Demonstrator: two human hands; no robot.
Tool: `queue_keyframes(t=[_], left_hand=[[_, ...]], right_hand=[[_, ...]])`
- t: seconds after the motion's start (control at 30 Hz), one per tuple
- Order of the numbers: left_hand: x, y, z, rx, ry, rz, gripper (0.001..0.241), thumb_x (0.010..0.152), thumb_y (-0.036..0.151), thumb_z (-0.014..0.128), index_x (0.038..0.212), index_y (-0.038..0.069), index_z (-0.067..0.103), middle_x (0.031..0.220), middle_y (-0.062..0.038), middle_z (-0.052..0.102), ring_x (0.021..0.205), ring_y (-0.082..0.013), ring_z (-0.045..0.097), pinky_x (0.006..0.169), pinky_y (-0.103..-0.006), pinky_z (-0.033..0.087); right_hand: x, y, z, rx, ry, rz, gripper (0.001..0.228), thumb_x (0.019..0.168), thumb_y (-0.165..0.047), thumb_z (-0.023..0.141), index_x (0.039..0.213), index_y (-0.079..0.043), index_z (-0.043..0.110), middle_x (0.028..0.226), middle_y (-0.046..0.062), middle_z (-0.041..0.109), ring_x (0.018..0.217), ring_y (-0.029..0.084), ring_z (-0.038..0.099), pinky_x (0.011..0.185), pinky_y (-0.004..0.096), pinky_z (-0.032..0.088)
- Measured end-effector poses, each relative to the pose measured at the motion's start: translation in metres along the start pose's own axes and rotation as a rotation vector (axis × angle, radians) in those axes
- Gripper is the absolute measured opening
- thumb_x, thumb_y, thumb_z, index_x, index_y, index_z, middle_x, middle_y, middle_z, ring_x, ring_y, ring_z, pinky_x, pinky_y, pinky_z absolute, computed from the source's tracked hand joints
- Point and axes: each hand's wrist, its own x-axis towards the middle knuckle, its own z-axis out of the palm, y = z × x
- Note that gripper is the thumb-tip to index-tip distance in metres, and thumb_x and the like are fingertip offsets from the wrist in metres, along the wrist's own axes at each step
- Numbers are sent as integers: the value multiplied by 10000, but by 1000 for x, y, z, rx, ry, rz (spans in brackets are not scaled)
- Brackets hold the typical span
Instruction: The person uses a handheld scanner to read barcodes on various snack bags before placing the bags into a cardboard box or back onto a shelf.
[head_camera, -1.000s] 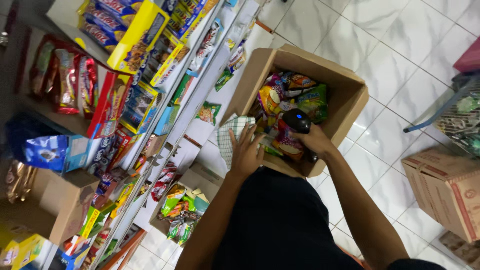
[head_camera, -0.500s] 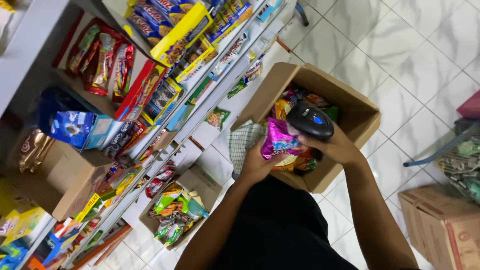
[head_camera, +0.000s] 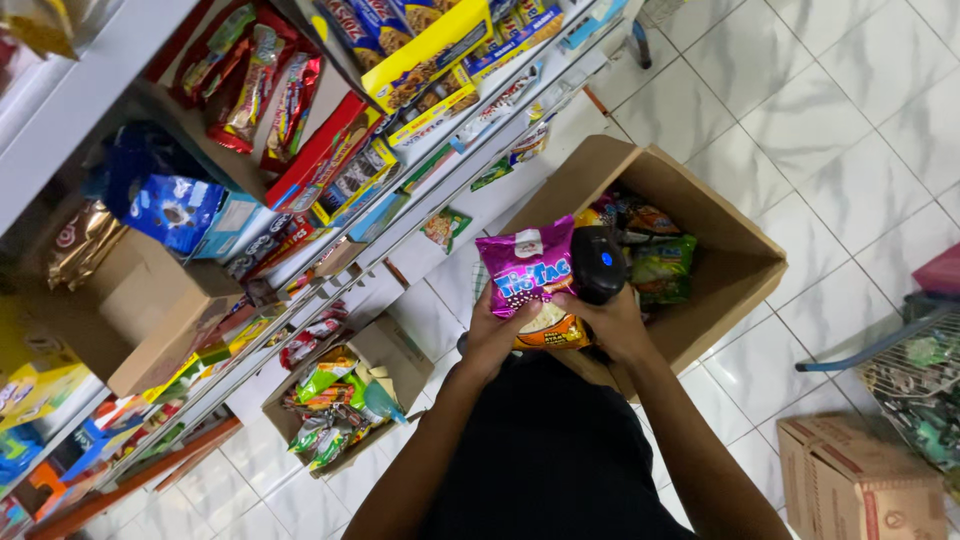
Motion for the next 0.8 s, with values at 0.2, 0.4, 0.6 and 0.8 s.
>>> queue_keyframes(t=[0.2,0.4,0.6,0.8], left_hand=[[-9,17,-4,323,95,146,736,863,138,807,1451,73,369,1251,-125,606,1106,-221,666,919,-375,612],[-13,26,-7,62,-212,-55,856,909,231,723,1574,148,190,1422,-135,515,1258,-248,593,1064,-416,512],[-5,-1,-28,-355,-231,-156,818,904,217,714,1582,88,275,1459,-154,547,1323,-271,586,1148,-470,446],[0,-12,-46,-444,-160,-337,686,983,355,636,1548,26,426,1343,-148,630,1176,-273,621,949,-444,461]], right_hand=[[0,6,13,-151,153,-88,396,841,-40,835,1208,0,693,1128,78,752,984,152,703,877,321,582],[-6,-3,22,-99,-10,-71,317,899,-105,771,1195,-36,684,1075,46,737,914,127,692,780,286,566],[-10,-12,24,-243,45,-83,282,880,-146,805,1112,-24,699,1010,63,740,883,138,706,778,284,569],[7,-4,35,-194,109,-30,312,895,-151,818,1146,-16,690,1050,46,702,941,125,650,834,290,528]])
